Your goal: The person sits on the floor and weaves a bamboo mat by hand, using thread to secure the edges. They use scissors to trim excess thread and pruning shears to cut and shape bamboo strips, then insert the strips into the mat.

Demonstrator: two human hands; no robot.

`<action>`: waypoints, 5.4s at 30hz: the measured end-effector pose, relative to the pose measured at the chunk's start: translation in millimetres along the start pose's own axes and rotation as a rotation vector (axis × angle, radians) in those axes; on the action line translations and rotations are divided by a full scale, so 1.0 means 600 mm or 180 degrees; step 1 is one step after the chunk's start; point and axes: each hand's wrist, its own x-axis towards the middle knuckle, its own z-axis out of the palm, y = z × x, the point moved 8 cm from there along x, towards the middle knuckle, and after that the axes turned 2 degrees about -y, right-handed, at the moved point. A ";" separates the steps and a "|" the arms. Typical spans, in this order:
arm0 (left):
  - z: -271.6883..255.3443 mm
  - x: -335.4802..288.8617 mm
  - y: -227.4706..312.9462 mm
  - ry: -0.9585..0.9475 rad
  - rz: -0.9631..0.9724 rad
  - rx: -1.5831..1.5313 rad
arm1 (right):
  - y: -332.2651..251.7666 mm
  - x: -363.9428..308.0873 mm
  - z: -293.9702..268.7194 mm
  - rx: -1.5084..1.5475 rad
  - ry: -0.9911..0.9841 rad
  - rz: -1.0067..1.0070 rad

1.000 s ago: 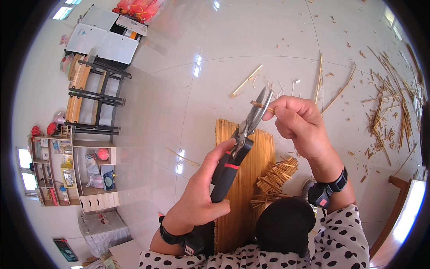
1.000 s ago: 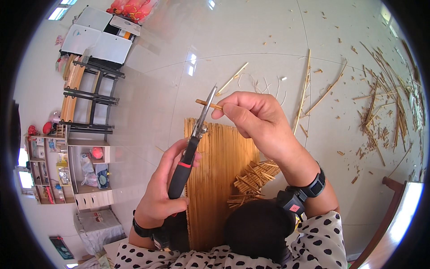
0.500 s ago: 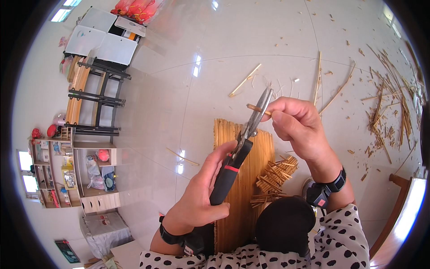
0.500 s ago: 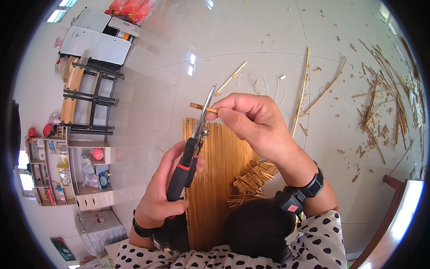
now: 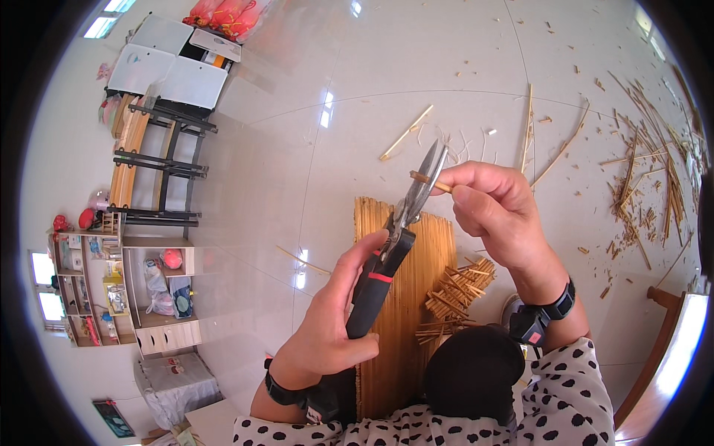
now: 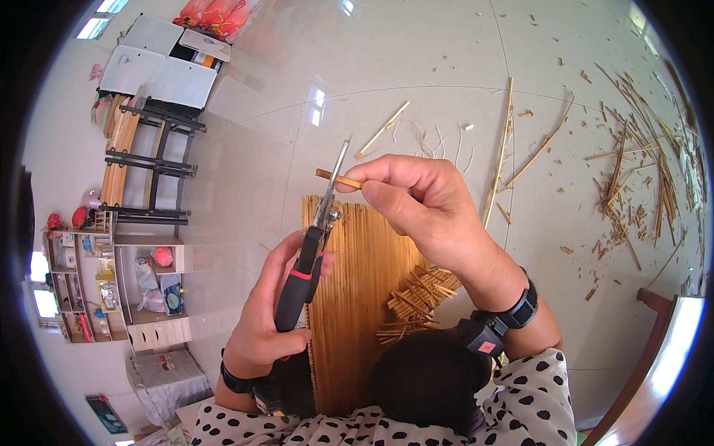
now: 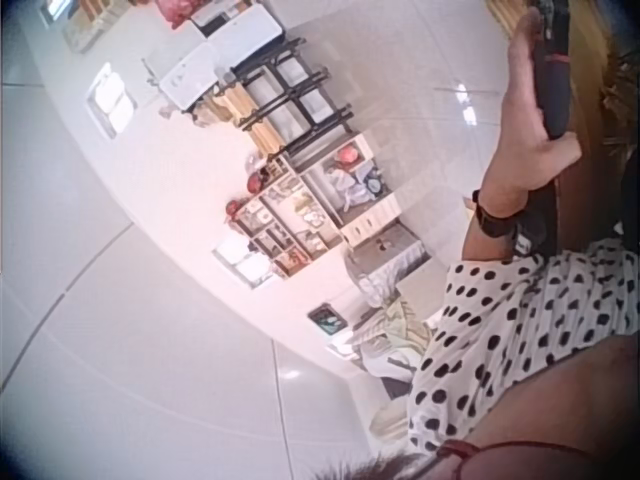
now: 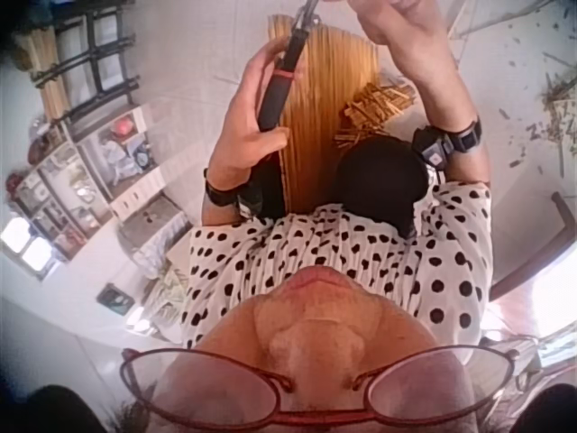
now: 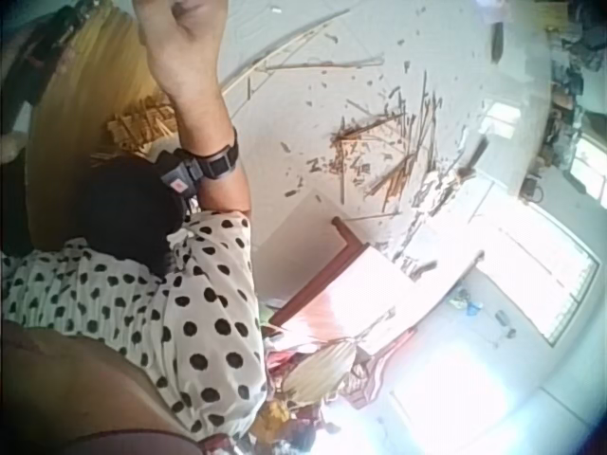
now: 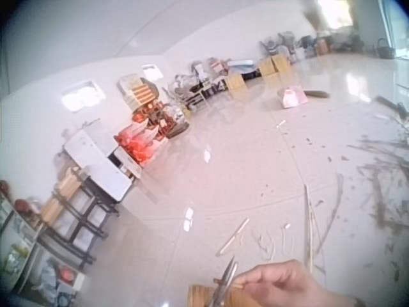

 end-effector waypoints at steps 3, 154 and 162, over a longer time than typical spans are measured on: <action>0.001 -0.001 0.000 0.0019 -0.0066 -0.0028 | 0.000 0.000 0.002 -0.0115 0.0045 0.0014; 0.024 -0.009 0.013 0.0156 0.0318 0.1137 | 0.031 -0.025 -0.030 -0.0065 0.0776 -0.0192; -0.060 -0.026 0.034 0.1726 0.1106 -0.0135 | 0.032 -0.044 -0.055 0.0069 0.1036 -0.0310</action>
